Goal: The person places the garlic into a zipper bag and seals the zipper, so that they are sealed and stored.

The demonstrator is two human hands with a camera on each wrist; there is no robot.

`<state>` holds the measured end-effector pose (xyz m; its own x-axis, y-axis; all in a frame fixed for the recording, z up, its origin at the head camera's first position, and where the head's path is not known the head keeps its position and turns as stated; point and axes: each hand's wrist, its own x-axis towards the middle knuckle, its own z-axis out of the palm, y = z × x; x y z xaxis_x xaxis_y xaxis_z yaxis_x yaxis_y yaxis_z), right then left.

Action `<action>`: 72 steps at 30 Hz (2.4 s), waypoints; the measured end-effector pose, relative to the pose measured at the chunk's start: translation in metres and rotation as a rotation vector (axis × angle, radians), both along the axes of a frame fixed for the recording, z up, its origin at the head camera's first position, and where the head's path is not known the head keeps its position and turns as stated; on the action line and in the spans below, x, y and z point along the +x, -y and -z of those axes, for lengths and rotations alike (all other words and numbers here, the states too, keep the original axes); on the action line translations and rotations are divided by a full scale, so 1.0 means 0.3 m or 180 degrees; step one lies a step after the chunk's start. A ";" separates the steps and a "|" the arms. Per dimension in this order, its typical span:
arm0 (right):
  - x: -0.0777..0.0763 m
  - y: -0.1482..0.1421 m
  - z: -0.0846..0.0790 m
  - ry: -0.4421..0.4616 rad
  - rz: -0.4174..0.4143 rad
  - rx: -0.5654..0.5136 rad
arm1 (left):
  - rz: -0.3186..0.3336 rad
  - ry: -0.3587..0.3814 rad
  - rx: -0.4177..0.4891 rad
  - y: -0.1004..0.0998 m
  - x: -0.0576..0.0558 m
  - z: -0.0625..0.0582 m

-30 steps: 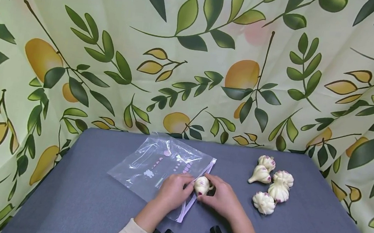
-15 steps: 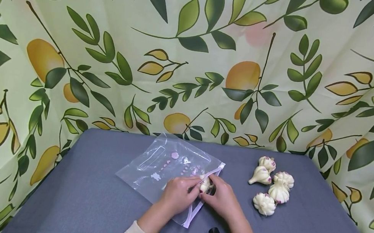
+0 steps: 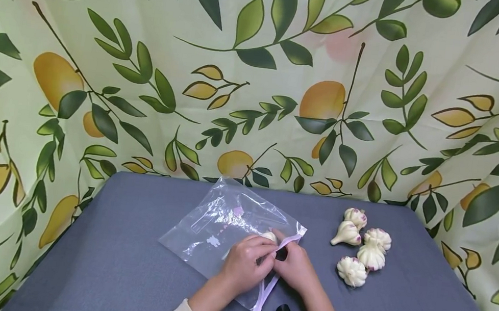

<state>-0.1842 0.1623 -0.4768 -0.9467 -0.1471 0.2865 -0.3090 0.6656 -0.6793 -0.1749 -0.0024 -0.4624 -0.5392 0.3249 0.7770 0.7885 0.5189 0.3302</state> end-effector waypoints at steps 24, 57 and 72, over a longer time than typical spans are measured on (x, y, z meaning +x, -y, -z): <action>-0.002 0.048 -0.004 0.0118 0.0190 -0.0223 | 0.0074 -0.0297 0.0324 -0.015 0.000 0.002; 0.056 0.135 -0.012 0.0838 -0.0453 -0.1035 | -0.0143 0.0120 0.0592 -0.004 -0.007 0.005; 0.010 -0.011 -0.089 0.0679 -0.0469 -0.0645 | -0.0287 0.0492 0.0761 0.011 -0.023 0.019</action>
<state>-0.1811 0.1656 -0.4502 -0.9613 -0.2472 0.1216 -0.2285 0.4688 -0.8532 -0.1817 -0.0056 -0.4680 -0.6753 0.0878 0.7323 0.6736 0.4777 0.5640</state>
